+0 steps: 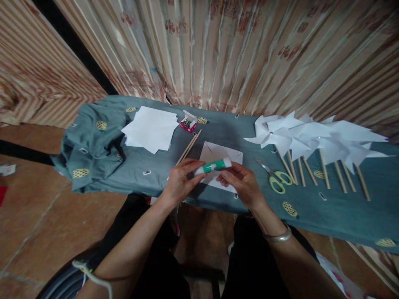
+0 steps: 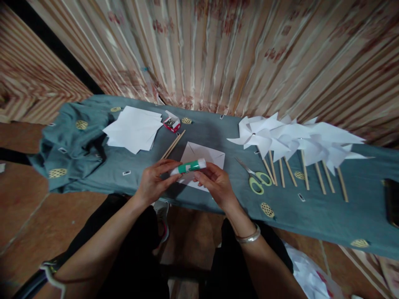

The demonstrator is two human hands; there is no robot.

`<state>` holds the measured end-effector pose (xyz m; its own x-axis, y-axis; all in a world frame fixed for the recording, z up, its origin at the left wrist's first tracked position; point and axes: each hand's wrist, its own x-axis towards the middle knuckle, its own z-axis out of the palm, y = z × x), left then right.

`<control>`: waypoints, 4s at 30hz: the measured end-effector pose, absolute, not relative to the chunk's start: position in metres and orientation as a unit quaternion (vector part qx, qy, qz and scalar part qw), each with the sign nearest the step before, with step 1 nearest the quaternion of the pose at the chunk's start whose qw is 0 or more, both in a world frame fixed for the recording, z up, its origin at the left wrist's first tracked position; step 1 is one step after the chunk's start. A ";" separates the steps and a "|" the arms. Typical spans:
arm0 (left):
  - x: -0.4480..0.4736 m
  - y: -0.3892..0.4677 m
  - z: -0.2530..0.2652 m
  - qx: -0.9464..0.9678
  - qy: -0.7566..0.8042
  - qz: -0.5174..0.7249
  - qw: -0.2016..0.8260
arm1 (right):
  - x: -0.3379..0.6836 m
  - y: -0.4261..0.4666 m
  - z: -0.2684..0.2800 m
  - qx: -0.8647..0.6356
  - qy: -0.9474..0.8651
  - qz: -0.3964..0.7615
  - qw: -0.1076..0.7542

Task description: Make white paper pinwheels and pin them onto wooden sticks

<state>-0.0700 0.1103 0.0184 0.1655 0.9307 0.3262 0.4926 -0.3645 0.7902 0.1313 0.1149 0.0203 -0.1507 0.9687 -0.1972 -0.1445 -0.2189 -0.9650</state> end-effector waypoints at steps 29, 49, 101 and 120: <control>-0.030 0.090 0.008 0.861 0.424 0.248 0.134 | 0.204 0.086 0.010 -0.506 -0.791 0.194 0.284; -0.014 0.095 -0.002 0.842 0.441 0.268 0.157 | 0.195 0.097 0.002 -0.495 -0.736 0.332 0.322; -0.015 0.096 0.000 0.786 0.497 0.284 0.232 | 0.156 0.104 -0.008 -0.486 -0.811 0.070 0.318; -0.015 0.101 0.003 0.777 0.510 0.260 0.262 | 0.153 0.108 -0.012 -0.484 -0.827 0.069 0.279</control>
